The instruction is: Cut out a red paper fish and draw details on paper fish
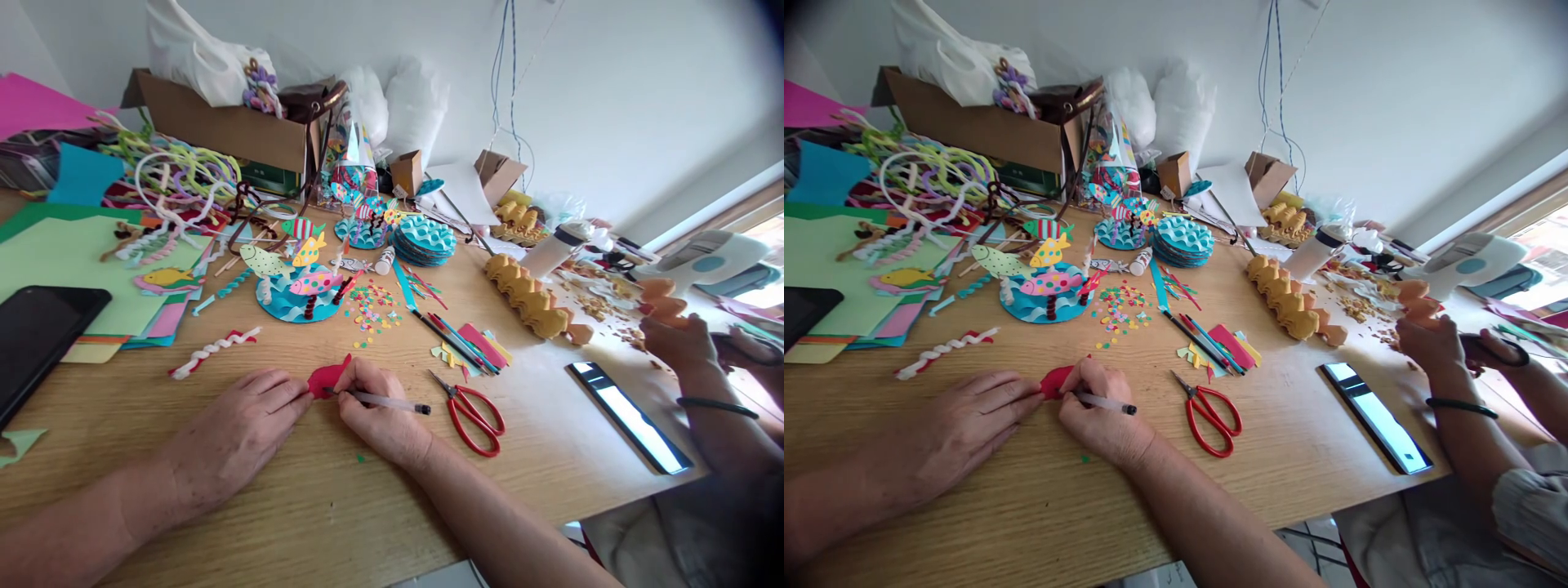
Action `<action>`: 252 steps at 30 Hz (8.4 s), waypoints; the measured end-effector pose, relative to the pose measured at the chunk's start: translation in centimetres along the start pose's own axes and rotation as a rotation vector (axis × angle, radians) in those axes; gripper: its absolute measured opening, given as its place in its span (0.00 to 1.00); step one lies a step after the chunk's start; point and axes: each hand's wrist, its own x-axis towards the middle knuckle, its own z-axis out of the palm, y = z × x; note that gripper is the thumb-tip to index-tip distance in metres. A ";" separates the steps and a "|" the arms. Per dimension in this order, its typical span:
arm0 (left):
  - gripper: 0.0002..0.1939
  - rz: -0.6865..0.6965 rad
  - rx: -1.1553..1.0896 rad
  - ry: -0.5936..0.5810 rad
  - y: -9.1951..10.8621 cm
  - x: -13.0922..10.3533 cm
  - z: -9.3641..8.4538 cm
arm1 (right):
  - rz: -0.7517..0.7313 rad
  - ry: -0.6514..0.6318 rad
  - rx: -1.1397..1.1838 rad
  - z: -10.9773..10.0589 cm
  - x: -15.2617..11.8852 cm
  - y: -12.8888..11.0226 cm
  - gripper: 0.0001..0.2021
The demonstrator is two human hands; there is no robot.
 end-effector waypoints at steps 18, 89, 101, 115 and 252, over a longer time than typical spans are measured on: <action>0.20 -0.023 -0.019 -0.024 -0.1 -0.7 0.8 | -0.045 0.008 -0.035 0.0 0.0 0.2 0.07; 0.21 -0.033 0.012 -0.082 0.1 -0.7 0.9 | -0.081 -0.018 0.012 -0.1 -0.6 1.1 0.06; 0.20 -0.045 -0.012 -0.056 0.2 -0.9 1.4 | 0.016 -0.010 0.046 -0.9 -0.6 0.6 0.05; 0.19 -0.017 -0.006 -0.042 0.5 0.7 0.1 | -0.032 -0.024 0.038 -0.7 -0.5 0.5 0.06; 0.18 -0.081 -0.003 -0.110 1.1 0.8 0.1 | 0.009 0.055 0.068 1.2 -0.1 0.7 0.04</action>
